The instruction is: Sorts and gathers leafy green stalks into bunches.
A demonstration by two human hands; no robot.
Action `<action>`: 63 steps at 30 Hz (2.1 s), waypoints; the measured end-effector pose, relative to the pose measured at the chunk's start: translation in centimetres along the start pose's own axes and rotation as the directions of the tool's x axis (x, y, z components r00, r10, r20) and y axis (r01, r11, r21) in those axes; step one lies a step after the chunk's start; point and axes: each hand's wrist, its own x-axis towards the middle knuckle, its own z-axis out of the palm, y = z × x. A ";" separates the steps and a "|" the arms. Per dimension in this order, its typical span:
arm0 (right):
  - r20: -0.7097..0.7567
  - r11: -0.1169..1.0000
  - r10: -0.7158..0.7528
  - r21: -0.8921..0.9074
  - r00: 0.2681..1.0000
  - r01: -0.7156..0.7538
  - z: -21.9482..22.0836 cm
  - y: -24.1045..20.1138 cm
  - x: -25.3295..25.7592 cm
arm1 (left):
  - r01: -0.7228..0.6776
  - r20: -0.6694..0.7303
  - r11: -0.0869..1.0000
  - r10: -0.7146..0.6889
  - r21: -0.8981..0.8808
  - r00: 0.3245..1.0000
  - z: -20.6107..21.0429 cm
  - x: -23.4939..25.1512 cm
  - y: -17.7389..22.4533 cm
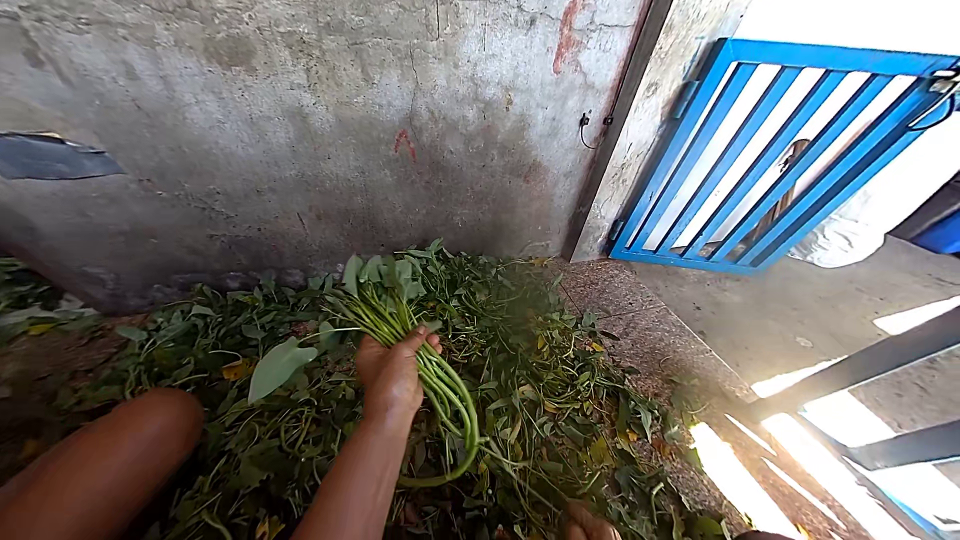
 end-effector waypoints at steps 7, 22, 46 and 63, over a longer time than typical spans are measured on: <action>0.316 0.923 0.260 -0.359 0.912 -0.138 -1.9 -0.5 1.8 | -0.038 0.061 0.999 0.038 -0.003 0.997 0.2 -1.3 -1.2; 0.136 0.343 0.442 0.888 0.886 -0.307 4.3 -8.1 6.6 | -0.002 0.032 0.997 0.004 -0.073 0.999 0.7 -2.4 -1.9; 0.296 0.111 0.196 0.941 0.935 -0.321 2.4 -5.3 6.2 | -0.112 -0.021 0.982 0.111 -0.149 0.994 0.5 -1.7 -1.4; -0.126 0.975 0.071 -0.202 0.990 -0.096 -4.0 -2.5 8.9 | -0.065 0.214 0.988 0.094 -0.140 0.972 0.7 -3.2 -1.2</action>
